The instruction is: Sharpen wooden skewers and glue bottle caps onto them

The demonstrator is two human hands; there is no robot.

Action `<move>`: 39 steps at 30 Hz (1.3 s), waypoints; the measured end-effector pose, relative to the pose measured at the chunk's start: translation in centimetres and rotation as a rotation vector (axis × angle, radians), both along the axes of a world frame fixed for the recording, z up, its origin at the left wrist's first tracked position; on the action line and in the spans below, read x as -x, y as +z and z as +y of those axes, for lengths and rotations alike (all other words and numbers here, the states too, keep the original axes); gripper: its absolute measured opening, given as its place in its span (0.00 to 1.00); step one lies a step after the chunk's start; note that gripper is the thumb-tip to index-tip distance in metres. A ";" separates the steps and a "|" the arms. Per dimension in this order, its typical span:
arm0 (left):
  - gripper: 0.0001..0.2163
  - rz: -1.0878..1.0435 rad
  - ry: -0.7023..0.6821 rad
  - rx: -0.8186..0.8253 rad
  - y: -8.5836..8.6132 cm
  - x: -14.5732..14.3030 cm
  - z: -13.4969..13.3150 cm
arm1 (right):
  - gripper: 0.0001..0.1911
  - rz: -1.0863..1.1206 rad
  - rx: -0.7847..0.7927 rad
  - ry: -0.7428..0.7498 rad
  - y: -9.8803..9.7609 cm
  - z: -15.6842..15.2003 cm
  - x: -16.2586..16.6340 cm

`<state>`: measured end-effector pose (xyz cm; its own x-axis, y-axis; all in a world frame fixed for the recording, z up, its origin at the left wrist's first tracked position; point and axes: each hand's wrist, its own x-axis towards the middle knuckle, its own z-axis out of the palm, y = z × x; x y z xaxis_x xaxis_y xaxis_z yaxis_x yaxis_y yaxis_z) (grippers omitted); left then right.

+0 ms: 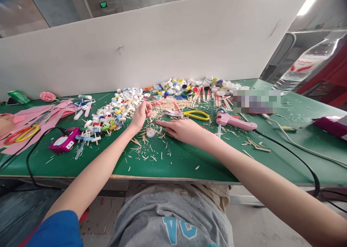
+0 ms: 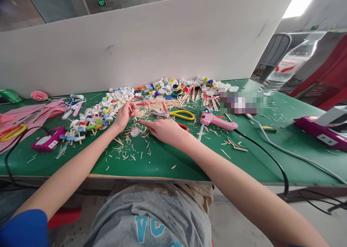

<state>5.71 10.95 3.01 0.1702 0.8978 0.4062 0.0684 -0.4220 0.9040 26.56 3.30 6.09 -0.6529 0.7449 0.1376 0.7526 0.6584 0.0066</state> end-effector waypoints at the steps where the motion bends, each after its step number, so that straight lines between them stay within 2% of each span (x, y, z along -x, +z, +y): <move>1: 0.22 -0.001 0.001 0.006 0.0 0.0 0.0 | 0.28 -0.003 -0.026 0.013 -0.2 0.2 0.0; 6: 0.23 -0.033 -0.007 0.030 0.1 -0.1 0.0 | 0.29 -0.087 -0.094 0.012 -0.8 0.7 0.2; 14: 0.23 -0.047 -0.027 0.040 0.1 -0.1 -0.1 | 0.38 -0.215 -0.129 -0.030 -0.6 0.7 0.8; 33: 0.25 0.016 -0.086 0.012 0.7 -0.6 -0.7 | 0.29 -0.169 -0.096 0.004 -0.5 0.3 1.4; 39: 0.25 -0.021 -0.073 0.030 0.8 -0.6 -0.7 | 0.29 -0.158 -0.020 -0.007 -0.3 -0.4 0.7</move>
<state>6.33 10.23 3.76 0.2274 0.8950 0.3837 0.0192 -0.3980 0.9172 25.88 2.94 5.79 -0.6625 0.7475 0.0482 0.7456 0.6519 0.1381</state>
